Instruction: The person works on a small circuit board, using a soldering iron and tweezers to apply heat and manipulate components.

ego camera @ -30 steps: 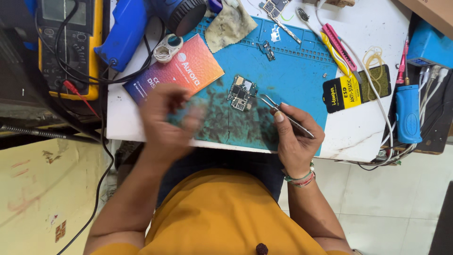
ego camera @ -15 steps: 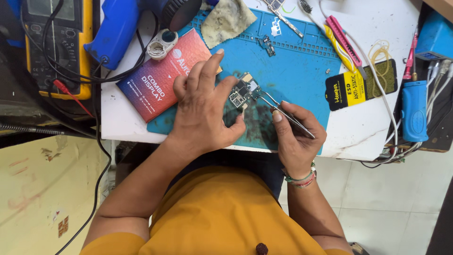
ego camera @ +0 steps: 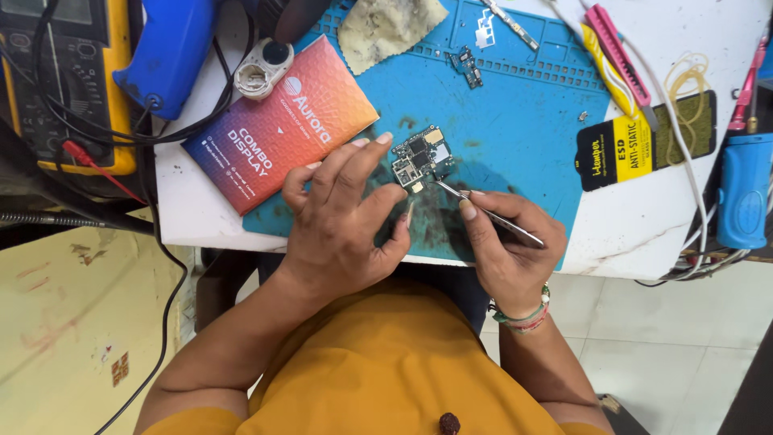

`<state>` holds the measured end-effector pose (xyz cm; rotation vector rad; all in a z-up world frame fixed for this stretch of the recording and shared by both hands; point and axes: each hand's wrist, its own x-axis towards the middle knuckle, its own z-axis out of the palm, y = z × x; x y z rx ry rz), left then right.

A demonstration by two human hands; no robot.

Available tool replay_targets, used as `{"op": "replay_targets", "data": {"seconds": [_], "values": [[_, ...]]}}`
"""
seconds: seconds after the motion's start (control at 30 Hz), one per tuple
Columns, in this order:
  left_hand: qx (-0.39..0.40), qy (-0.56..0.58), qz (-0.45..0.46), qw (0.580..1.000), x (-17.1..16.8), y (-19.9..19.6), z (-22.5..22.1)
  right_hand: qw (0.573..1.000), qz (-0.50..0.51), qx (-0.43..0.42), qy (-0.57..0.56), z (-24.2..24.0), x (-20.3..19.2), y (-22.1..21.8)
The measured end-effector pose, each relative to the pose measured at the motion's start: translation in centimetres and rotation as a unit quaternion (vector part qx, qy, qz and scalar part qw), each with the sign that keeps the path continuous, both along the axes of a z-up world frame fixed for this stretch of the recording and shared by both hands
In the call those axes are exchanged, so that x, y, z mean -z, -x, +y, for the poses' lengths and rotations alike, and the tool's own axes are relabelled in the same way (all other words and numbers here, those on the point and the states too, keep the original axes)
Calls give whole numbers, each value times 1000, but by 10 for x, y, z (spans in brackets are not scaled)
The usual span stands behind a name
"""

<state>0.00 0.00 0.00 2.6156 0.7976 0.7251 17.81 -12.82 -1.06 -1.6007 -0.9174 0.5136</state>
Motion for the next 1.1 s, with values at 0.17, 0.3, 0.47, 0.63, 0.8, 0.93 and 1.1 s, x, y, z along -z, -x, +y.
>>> {"op": "replay_targets", "data": {"seconds": [0.17,0.3,0.47,0.63,0.8,0.93,1.1], "values": [[3,4,11,1000,1,-3,2,1000,4,-13,1,0,-2,-1],[3,7,16,1000,-1,-5,3,1000,-14,-21,-1,0,-2,-2],[0,6,19,1000,0,-6,3,1000,-11,-20,11,1,-2,-2],[-1,10,24,1000,-1,-5,3,999,-31,-19,18,3,-3,-2],[1,10,24,1000,-1,-5,3,999,-21,-26,12,3,-4,-2],[0,7,24,1000,0,-5,3,999,-22,-28,13,3,-4,-2],[1,6,22,1000,0,-5,4,999,-25,-30,14,4,-4,-1]]}}
